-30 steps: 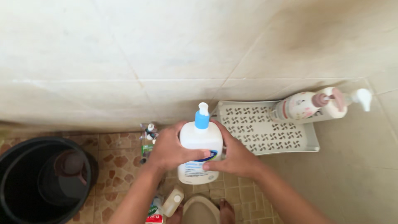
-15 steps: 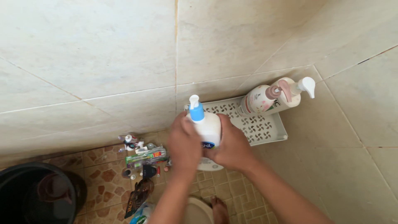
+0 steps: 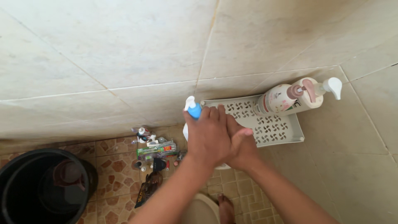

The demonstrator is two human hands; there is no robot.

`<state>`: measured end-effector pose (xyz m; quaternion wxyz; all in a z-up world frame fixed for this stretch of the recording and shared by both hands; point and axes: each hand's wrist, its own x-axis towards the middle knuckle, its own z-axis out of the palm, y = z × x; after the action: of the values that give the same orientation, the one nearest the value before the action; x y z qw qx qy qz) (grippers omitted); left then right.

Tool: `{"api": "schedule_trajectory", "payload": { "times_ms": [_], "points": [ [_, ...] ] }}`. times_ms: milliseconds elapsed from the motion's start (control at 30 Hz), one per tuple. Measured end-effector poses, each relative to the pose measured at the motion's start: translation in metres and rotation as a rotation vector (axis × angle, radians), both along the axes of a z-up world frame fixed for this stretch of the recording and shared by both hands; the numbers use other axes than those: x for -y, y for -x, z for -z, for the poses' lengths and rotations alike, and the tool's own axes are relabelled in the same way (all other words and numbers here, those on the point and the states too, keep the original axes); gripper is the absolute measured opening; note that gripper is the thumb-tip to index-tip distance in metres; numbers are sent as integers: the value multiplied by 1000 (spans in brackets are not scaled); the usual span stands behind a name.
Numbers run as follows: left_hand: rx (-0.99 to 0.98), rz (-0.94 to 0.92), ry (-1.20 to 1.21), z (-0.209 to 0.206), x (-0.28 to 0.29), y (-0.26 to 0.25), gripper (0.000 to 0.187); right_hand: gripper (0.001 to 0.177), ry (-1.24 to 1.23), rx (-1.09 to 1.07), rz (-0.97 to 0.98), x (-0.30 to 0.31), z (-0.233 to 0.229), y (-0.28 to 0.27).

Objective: The person organizes various toiletries from the bathroom floor into a white plastic wall-mounted rack. They place bottles, tubes, and small containers onto the shelves, using a cloth to wipe the rack surface before arranging the items.

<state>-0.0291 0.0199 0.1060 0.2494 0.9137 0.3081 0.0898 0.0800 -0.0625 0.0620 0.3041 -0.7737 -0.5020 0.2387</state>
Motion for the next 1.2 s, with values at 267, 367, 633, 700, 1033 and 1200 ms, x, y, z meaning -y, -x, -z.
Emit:
{"api": "schedule_trajectory", "payload": {
  "times_ms": [267, 367, 633, 700, 1033, 1200],
  "points": [
    [285, 226, -298, 34, -3, 58, 70, 69, 48, -256, 172, -7, -20, -20],
    [315, 140, -156, 56, 1, 59, 70, 74, -45, -446, 186, -1, -19, -31],
    [661, -502, 868, 85, 24, -26, 54, 94, -191, -467, 202, 46, -4, -43],
    [729, -287, 731, 86, 28, -36, 50, 90, -186, -451, 208, 59, -6, -57],
    [637, 131, 683, 92, 73, -98, 91, 88, -123, 175, 128, 113, -3, -135],
    [558, 120, 689, 100, 93, -136, 104, 86, -48, 29, 343, 133, 11, -164]
  ]
}}
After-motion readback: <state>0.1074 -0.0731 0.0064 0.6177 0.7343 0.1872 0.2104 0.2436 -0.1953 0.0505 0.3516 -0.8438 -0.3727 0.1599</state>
